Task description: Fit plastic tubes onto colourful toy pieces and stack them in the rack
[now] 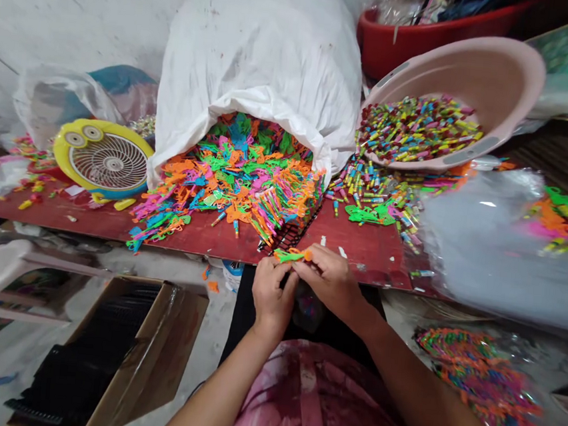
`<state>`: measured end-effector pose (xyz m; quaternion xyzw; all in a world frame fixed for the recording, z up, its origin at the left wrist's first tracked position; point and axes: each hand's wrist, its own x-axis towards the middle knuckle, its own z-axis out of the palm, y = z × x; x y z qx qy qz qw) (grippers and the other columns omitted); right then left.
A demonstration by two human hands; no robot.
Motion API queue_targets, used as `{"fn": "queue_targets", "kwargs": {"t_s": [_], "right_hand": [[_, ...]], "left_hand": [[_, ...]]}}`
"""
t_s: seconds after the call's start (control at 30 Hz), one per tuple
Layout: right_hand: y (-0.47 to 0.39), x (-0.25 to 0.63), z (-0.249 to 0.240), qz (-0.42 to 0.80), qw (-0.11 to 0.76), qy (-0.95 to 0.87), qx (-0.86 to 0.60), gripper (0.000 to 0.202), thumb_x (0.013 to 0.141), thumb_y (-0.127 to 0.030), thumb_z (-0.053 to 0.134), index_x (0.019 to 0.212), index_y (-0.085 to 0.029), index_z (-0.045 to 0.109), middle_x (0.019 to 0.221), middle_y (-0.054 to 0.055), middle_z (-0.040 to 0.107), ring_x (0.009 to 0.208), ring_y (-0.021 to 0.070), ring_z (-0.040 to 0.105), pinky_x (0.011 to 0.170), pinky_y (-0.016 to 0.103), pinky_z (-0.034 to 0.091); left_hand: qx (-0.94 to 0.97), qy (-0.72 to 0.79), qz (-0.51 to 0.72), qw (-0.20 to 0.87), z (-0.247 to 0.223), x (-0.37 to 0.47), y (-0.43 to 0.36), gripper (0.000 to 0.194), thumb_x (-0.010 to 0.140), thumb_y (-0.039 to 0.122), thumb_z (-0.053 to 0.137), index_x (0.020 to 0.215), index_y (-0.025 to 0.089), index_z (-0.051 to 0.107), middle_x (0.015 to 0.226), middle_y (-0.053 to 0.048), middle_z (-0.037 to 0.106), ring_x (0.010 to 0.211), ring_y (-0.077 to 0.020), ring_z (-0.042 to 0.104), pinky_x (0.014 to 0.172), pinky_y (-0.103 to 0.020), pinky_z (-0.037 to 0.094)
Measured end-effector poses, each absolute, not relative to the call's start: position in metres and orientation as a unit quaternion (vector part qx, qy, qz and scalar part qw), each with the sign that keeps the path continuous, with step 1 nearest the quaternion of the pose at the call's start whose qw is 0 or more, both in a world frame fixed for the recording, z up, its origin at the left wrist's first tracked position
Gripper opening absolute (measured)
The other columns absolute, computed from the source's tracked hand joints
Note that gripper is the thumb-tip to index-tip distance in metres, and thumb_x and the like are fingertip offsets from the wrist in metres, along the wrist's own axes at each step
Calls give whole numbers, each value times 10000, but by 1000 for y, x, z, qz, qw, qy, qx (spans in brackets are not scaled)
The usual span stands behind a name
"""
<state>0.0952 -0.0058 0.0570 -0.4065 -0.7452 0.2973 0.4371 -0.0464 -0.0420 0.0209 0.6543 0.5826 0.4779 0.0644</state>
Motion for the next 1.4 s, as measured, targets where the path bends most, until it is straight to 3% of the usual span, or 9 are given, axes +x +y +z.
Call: {"fn": "queue_targets", "kwargs": {"t_s": [0.07,0.17,0.3,0.43,0.7,0.9,1.07,1.23,1.4], "right_hand": [[-5,101,53,340,434,-733,-398,138,877,-319,599,900,-192,649,779,9,596,662,123,531,609,251,416],[4,113,44,409,457,-653,-445,303,898,-363,565,1132,-184,634,811,11,629,632,117,574,583,245,465],[23,124,26,416,505,-578,-487,317,870,-391,580,1076,-159,646,796,10,626,603,115,594,576,254,505],[31,123,13,404,502,-587,-491,239,873,-314,554,1017,-160,665,743,-1,616,582,111,581,580,247,490],[29,122,8,257,490,-672,-492,245,868,-111,483,979,-181,690,894,51,705,818,169,642,772,286,483],[31,123,7,263,470,-677,-501,274,841,-69,506,1013,-173,692,925,55,706,846,178,654,764,279,482],[33,124,7,291,481,-667,-489,264,830,-63,522,998,-161,699,919,59,714,834,177,663,742,272,491],[33,125,6,304,505,-652,-478,257,836,-63,510,982,-172,691,925,53,722,844,173,669,752,272,499],[32,127,3,302,523,-648,-463,225,847,-81,518,973,-178,679,906,50,709,840,175,666,755,275,502]], "left_hand": [[636,578,503,87,15,-46,-39,169,902,323,618,841,193,708,781,-29,626,750,-151,571,689,-269,454],[607,572,543,100,10,-44,-32,172,881,330,653,805,180,686,764,-16,623,732,-135,588,702,-253,472],[571,579,574,98,3,-40,-17,166,867,338,674,852,175,698,808,-26,676,764,-139,633,759,-264,501],[580,578,569,73,-5,-37,-2,177,861,324,683,958,180,717,915,-51,732,844,-161,679,826,-297,524],[608,597,523,-1,-1,-24,13,160,908,299,625,962,182,719,943,-64,736,893,-162,673,858,-303,525],[606,637,475,-49,-7,-29,12,187,935,307,572,1009,203,709,988,-65,729,942,-183,654,891,-331,505],[566,666,484,-30,-10,-34,14,214,922,356,590,1018,194,692,935,-46,725,873,-158,664,841,-277,509],[543,677,496,3,-6,-28,19,180,903,352,620,926,190,695,897,-32,725,836,-147,660,814,-260,495],[585,681,438,-52,2,-27,23,215,926,343,580,800,181,647,773,-15,631,761,-146,587,745,-260,455]]}}
